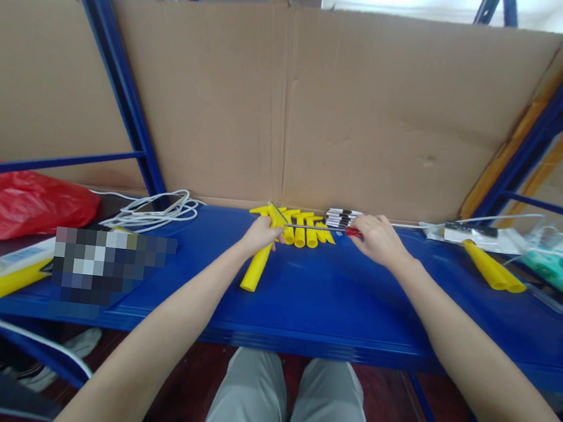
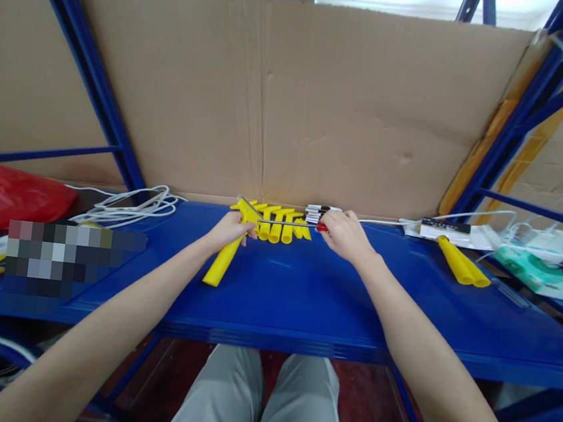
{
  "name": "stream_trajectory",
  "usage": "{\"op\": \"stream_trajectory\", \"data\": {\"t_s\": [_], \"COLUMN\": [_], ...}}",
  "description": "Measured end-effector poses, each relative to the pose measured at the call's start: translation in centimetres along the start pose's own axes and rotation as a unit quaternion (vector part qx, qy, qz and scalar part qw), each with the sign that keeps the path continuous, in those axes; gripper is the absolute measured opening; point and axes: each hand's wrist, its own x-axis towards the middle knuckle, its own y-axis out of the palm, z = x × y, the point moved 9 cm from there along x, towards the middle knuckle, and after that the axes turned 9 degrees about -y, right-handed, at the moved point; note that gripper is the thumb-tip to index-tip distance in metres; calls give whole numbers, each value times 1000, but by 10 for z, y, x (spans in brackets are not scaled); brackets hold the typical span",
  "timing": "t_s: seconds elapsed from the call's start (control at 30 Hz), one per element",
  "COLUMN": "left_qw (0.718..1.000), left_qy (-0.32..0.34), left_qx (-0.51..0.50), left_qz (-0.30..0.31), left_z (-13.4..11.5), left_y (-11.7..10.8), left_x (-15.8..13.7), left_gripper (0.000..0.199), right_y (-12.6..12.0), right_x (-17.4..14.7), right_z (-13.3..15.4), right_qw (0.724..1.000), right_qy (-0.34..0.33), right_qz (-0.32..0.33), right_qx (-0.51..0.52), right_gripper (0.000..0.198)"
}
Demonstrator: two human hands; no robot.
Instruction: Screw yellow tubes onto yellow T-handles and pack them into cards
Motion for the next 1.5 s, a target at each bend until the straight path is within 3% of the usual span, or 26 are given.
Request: {"op": "stream_trajectory", "data": {"t_s": [0.5,0.7,0.93,1.5], "left_qw": [1000,1000,1000,1000], "left_qy": [1,5,5,8], "left_qx": [13,9,2,11], "left_qz": [2,2,4,8], "left_z": [0,-2,-1,-1], "left_y": [1,1,1,4], "left_x": [0,-1,0,0], "left_gripper": [10,8,10,11], "right_y": [-5,-2,10,12], "right_x": [1,-1,-8,-7], "right_z": [-1,-5,-15,-15], "right_qw": [999,998,986,981], "right_qy": [15,50,127,138], "right_qz": [-14,15,102,133], "right_qx": [-25,-22,-30,-34], "right_gripper": [18,18,26,23]}}
